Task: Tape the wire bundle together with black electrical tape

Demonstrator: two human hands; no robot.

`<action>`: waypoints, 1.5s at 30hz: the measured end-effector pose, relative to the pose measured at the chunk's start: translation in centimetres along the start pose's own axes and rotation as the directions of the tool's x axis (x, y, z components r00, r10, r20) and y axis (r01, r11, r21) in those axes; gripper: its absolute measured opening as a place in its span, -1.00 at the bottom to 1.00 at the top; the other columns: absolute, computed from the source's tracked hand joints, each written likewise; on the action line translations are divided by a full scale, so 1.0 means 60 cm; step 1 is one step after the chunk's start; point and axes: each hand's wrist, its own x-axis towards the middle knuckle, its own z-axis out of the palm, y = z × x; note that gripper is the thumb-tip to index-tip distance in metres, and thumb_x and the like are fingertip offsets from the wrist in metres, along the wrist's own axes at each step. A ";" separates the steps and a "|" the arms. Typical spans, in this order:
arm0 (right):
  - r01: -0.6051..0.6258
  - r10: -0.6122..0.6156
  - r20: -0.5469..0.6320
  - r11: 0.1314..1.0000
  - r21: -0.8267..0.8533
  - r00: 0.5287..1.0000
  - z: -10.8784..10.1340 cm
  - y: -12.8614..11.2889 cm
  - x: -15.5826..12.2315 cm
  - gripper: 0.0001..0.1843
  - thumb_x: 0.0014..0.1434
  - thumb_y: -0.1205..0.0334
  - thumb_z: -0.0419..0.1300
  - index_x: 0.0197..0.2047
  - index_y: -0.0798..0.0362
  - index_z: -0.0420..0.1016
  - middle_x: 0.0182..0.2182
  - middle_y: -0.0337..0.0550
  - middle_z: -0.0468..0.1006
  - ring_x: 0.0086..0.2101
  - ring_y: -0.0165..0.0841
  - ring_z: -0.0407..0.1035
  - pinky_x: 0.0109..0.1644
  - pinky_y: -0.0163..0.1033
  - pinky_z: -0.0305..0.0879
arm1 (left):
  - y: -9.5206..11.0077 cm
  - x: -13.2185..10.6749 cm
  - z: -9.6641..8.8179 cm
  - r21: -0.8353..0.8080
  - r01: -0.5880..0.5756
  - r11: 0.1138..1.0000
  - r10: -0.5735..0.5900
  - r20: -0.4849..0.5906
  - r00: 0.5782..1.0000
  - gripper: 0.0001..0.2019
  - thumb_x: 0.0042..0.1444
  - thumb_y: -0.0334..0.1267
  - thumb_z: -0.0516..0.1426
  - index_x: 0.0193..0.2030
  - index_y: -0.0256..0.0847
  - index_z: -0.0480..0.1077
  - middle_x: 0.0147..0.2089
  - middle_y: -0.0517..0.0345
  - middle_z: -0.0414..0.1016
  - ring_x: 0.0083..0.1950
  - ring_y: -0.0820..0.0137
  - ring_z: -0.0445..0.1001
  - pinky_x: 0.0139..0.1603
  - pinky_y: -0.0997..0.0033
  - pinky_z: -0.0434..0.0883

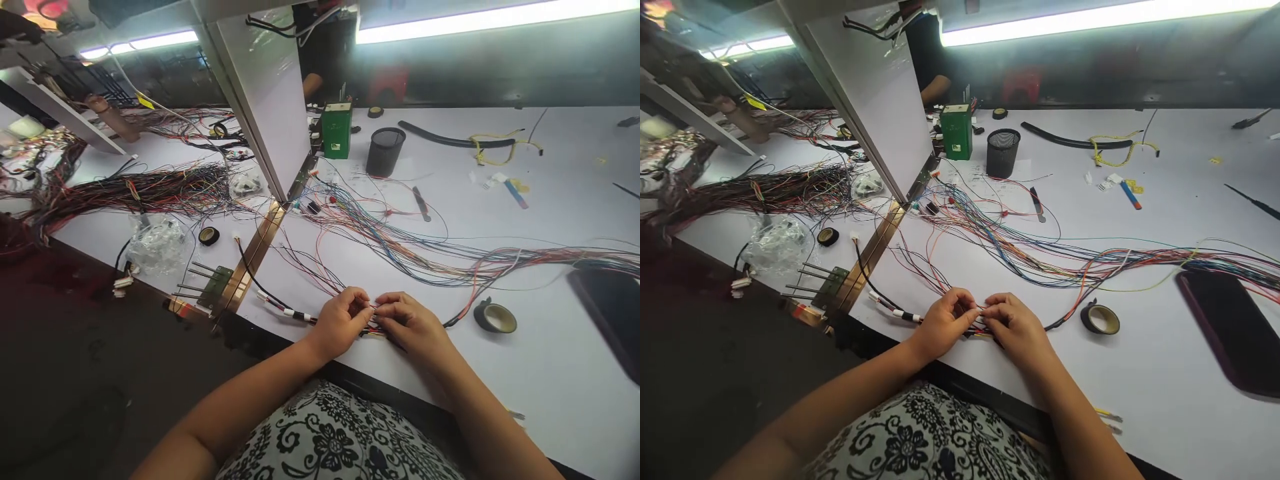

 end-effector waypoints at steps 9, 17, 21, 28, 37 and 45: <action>-0.072 0.077 -0.028 0.989 0.132 0.997 -0.005 0.009 -0.001 -0.74 0.15 -0.04 0.13 -0.29 -0.02 0.46 -0.06 -0.08 0.42 -0.06 -0.23 0.34 0.02 -0.09 0.26 | -0.005 -0.002 -0.004 -0.012 -0.037 0.999 0.036 -0.017 0.999 -0.83 0.12 -0.30 0.14 -0.13 -0.15 0.40 -0.28 0.21 0.45 -0.24 0.46 0.40 -0.15 0.46 0.33; -0.002 -0.014 0.102 0.988 0.153 0.995 -0.007 -0.023 -0.013 -0.57 0.18 -0.08 0.12 -0.54 0.02 0.14 -0.23 -0.14 0.39 -0.16 -0.29 0.29 -0.08 -0.21 0.25 | 0.003 0.052 -0.062 -0.671 0.045 0.740 -0.361 -0.340 0.868 -0.52 -0.02 -0.35 0.18 0.07 -0.01 0.21 -0.34 0.35 0.27 -0.67 0.70 0.00 -0.68 0.62 -0.10; -0.123 0.112 0.060 0.963 0.239 0.992 -0.008 -0.034 -0.015 -0.44 0.28 -0.18 -0.13 -0.58 0.03 0.22 -0.23 -0.11 0.43 -0.17 -0.27 0.30 -0.10 -0.22 0.26 | 0.004 0.080 -0.130 -0.717 -0.007 0.697 -0.426 -0.423 0.800 -0.44 0.00 -0.38 0.19 0.14 0.06 0.14 -0.33 0.33 0.29 -0.71 0.71 0.01 -0.72 0.63 -0.05; -0.199 0.191 0.055 0.922 0.333 0.980 -0.008 -0.041 -0.022 -0.39 0.30 -0.21 -0.21 -0.30 -0.02 0.54 -0.01 -0.10 0.42 -0.03 -0.22 0.33 0.10 -0.13 0.27 | 0.001 0.091 -0.180 -0.834 -0.143 0.533 -0.398 -0.396 0.828 -0.24 0.07 -0.36 0.20 0.29 0.22 -0.11 -0.04 0.11 0.32 -0.04 0.24 0.52 -0.13 0.27 0.49; 0.023 -0.045 0.058 0.942 0.334 0.997 -0.022 0.019 -0.040 -0.57 0.31 -0.04 -0.06 0.14 -0.14 0.39 0.18 -0.10 0.35 0.24 -0.16 0.09 0.34 0.09 -0.02 | -0.008 0.061 -0.178 -0.331 -0.318 0.888 -0.032 -0.736 0.676 -0.32 0.06 -0.18 0.24 0.29 0.09 0.05 0.39 0.03 -0.07 0.26 0.22 0.25 0.17 0.19 0.32; 0.243 -0.273 0.157 0.953 0.182 0.949 -0.015 0.009 -0.030 -0.64 0.33 0.06 -0.05 0.07 -0.14 0.45 0.04 -0.09 0.46 0.12 -0.21 0.27 0.33 0.11 0.03 | 0.061 -0.008 -0.085 -0.243 0.056 0.969 -0.055 0.010 0.998 -0.70 0.19 -0.05 0.10 -0.06 -0.14 0.50 -0.15 0.00 0.53 -0.51 0.42 0.36 -0.48 0.41 0.27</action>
